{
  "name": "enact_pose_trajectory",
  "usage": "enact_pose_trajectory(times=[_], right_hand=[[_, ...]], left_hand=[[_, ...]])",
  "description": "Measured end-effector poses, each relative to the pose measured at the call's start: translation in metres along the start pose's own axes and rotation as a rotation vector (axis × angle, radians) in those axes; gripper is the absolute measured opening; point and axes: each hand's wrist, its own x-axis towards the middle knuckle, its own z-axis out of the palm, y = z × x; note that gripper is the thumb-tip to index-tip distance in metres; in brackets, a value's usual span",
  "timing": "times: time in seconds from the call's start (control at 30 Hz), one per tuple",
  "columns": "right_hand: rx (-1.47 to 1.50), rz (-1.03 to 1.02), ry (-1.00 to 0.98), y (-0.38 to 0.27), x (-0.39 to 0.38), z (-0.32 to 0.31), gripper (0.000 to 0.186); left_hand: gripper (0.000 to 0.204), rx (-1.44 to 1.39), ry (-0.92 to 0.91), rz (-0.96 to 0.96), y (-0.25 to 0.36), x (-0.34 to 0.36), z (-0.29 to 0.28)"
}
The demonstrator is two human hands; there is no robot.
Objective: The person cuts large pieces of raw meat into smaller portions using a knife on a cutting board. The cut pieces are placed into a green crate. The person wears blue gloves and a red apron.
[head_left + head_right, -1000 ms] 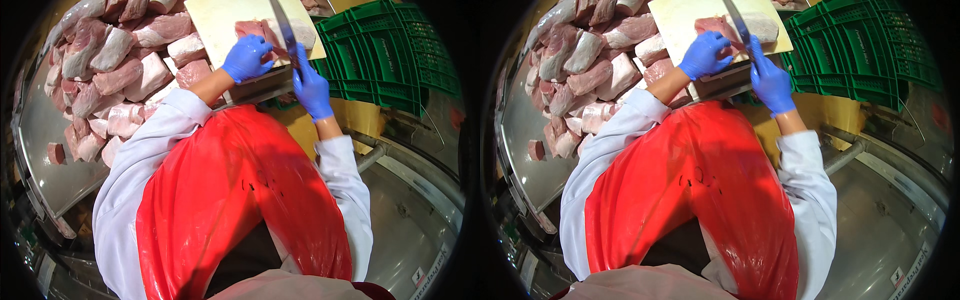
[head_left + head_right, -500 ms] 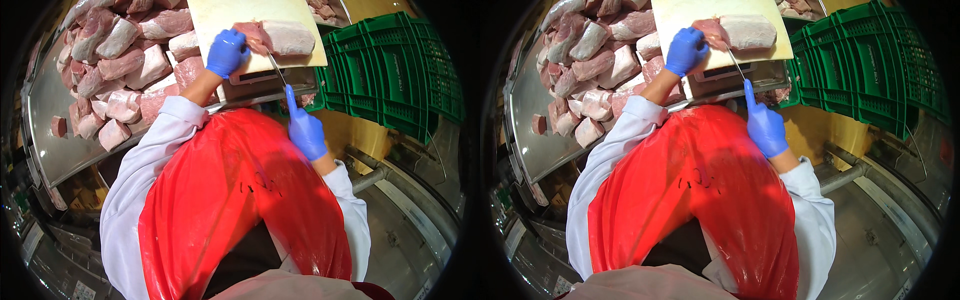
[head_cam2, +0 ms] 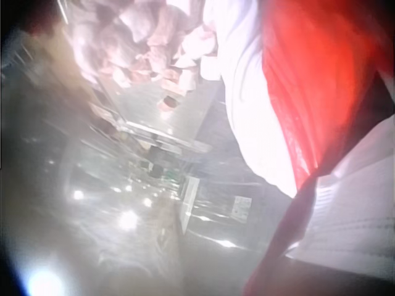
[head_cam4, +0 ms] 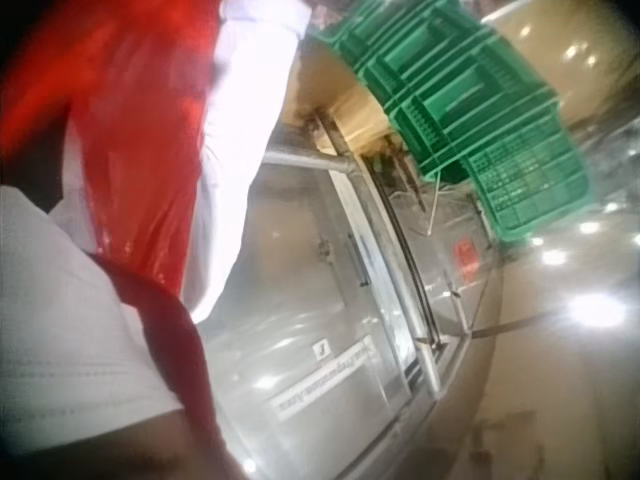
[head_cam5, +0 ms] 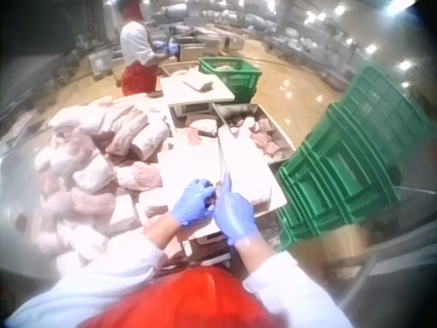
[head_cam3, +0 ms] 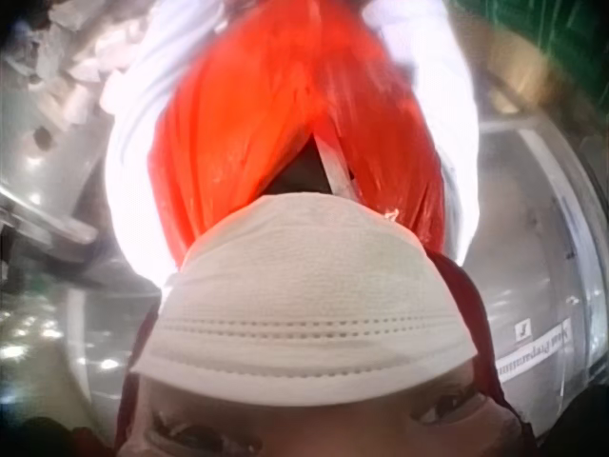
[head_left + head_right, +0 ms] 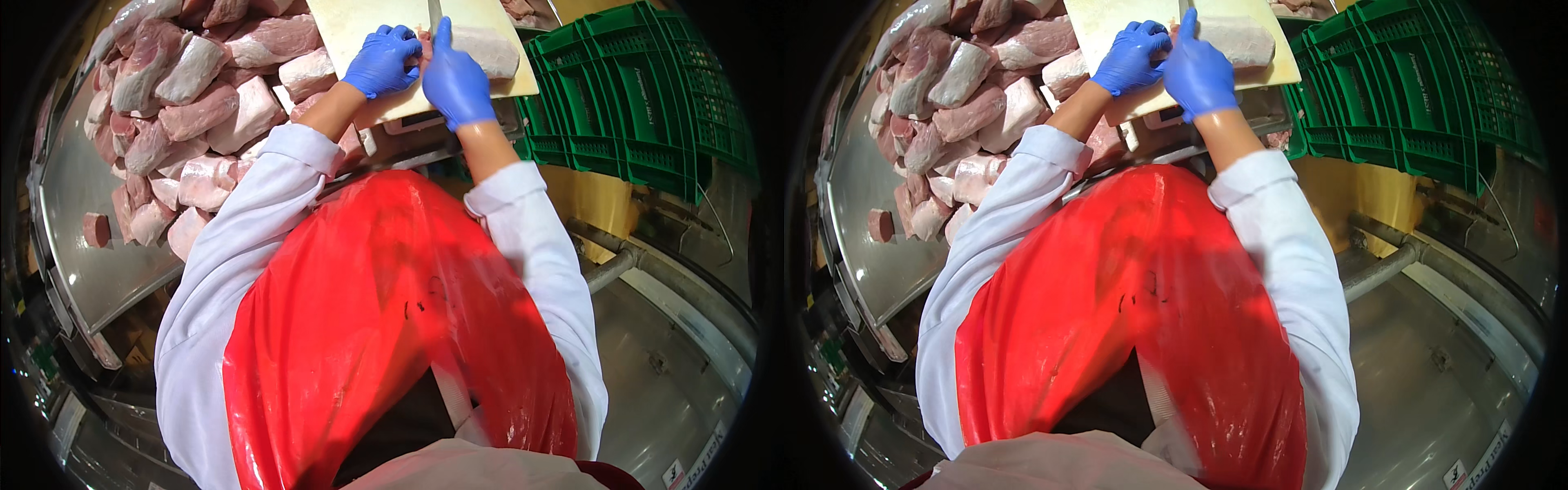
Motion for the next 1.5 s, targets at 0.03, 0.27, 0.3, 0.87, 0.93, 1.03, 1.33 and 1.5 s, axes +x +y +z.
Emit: enact_pose_trajectory(times=[0.03, 0.27, 0.3, 0.87, 0.93, 1.03, 1.33, 1.5], right_hand=[[0.020, 0.045, 0.004, -0.009, 0.011, 0.006, 0.066], [-0.205, 0.077, -0.105, -0.036, 0.029, 0.007, 0.035], [-0.173, 0.126, -0.048, -0.038, 0.028, 0.008, 0.033], [-0.258, 0.136, -0.352, -0.019, -0.114, -0.014, 0.076], [-0.321, 0.128, -0.378, -0.004, -0.152, -0.021, 0.080], [-0.205, 0.034, -0.298, 0.038, -0.202, -0.026, 0.086], [0.521, 0.300, 0.027, 0.142, -0.243, -0.032, 0.077], [0.875, 0.303, 0.247, 0.192, -0.219, -0.025, 0.078]], left_hand=[[0.031, 0.008, 0.003, -0.004, 0.000, -0.001, 0.001], [0.034, 0.031, 0.031, -0.033, 0.000, -0.007, 0.001], [0.034, 0.027, 0.027, -0.037, 0.000, -0.006, 0.001], [0.018, -0.042, 0.172, -0.099, -0.006, 0.003, -0.002], [0.015, 0.033, 0.205, -0.156, -0.030, 0.025, -0.015], [0.014, -0.088, 0.319, -0.163, -0.066, 0.047, -0.022], [0.011, -1.659, 0.022, -0.508, -0.014, 0.003, -0.077], [0.025, -1.541, 0.087, -0.523, 0.118, 0.092, -0.086]])
